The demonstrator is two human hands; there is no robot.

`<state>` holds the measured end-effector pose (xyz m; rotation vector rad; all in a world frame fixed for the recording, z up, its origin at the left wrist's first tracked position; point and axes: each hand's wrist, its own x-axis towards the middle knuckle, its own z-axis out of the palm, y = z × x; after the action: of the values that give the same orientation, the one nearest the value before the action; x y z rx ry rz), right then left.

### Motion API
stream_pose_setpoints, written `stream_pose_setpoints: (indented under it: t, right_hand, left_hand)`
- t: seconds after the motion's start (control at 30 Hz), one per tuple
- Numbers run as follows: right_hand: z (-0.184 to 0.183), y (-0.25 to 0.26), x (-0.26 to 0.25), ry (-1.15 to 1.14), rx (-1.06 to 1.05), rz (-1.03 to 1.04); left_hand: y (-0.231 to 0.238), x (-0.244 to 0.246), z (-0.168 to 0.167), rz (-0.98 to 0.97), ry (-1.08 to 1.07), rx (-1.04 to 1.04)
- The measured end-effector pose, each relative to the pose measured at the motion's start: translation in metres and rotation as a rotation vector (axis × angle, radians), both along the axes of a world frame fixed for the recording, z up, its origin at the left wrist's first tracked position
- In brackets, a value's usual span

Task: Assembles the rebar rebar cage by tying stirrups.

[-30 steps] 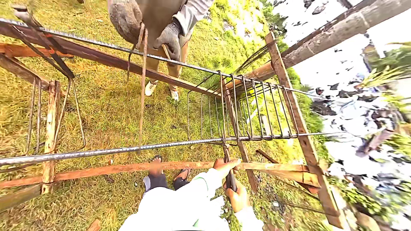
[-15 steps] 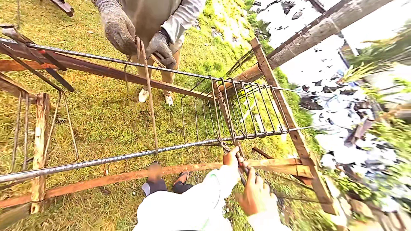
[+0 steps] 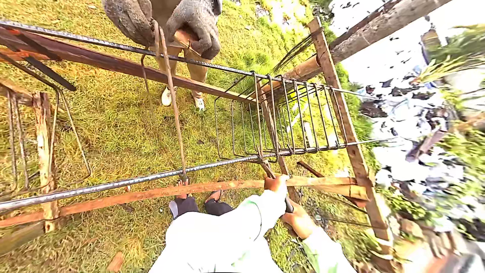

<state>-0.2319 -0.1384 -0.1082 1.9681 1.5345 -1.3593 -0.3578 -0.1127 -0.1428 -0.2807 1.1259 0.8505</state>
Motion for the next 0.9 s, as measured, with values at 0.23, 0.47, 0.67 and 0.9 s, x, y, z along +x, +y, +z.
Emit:
stream_pose_setpoints:
  t: [0.23, 0.47, 0.67, 0.9]
  right_hand:
    - [-0.045, -0.029, 0.003, 0.159, 0.236, -0.019]
    - [-0.069, -0.023, 0.014, 0.166, 0.296, 0.033]
    - [-0.088, -0.031, 0.014, 0.249, 0.385, 0.005]
    - [-0.107, -0.033, 0.014, 0.270, 0.435, 0.000]
  left_hand:
    - [-0.006, 0.004, -0.021, -0.065, 0.097, 0.052]
    - [-0.005, 0.007, -0.030, -0.058, 0.127, 0.100]
    - [-0.006, 0.006, -0.039, -0.088, 0.163, 0.127]
    - [-0.006, 0.010, -0.051, -0.082, 0.187, 0.139]
